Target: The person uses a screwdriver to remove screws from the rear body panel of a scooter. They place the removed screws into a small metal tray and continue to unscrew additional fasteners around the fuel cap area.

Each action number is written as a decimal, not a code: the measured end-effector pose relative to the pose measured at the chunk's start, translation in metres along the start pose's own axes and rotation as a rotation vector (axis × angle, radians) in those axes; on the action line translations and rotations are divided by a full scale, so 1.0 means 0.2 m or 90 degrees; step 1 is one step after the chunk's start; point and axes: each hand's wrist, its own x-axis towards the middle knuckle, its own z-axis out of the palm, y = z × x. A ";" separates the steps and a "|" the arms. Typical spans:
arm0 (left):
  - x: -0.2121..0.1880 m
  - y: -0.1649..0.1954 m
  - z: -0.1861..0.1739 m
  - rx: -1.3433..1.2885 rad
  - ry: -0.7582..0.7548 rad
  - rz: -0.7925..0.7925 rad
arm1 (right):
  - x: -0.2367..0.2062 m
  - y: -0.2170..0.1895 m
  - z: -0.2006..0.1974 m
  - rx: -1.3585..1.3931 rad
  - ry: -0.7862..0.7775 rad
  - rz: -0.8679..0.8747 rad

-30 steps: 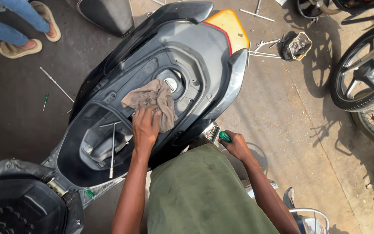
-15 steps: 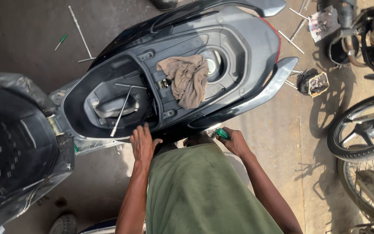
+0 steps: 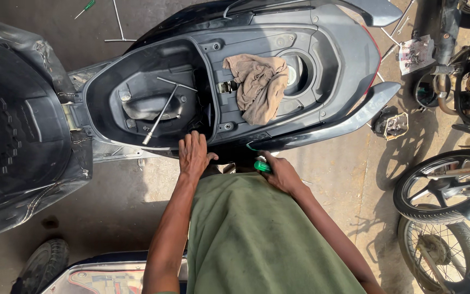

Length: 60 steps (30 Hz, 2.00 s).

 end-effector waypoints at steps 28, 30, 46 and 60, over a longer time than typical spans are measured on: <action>0.03 0.00 -0.03 0.007 -0.033 -0.002 | 0.00 -0.04 0.08 -0.224 -0.146 0.086; 0.03 0.00 -0.03 0.003 -0.036 -0.006 | -0.02 -0.02 0.06 -0.208 -0.119 0.080; 0.08 0.01 -0.02 -0.026 -0.095 -0.048 | 0.07 0.17 -0.30 -0.245 0.099 0.180; 0.00 0.16 -0.10 -0.074 0.045 -0.003 | -0.02 0.17 -0.34 -0.165 0.034 0.189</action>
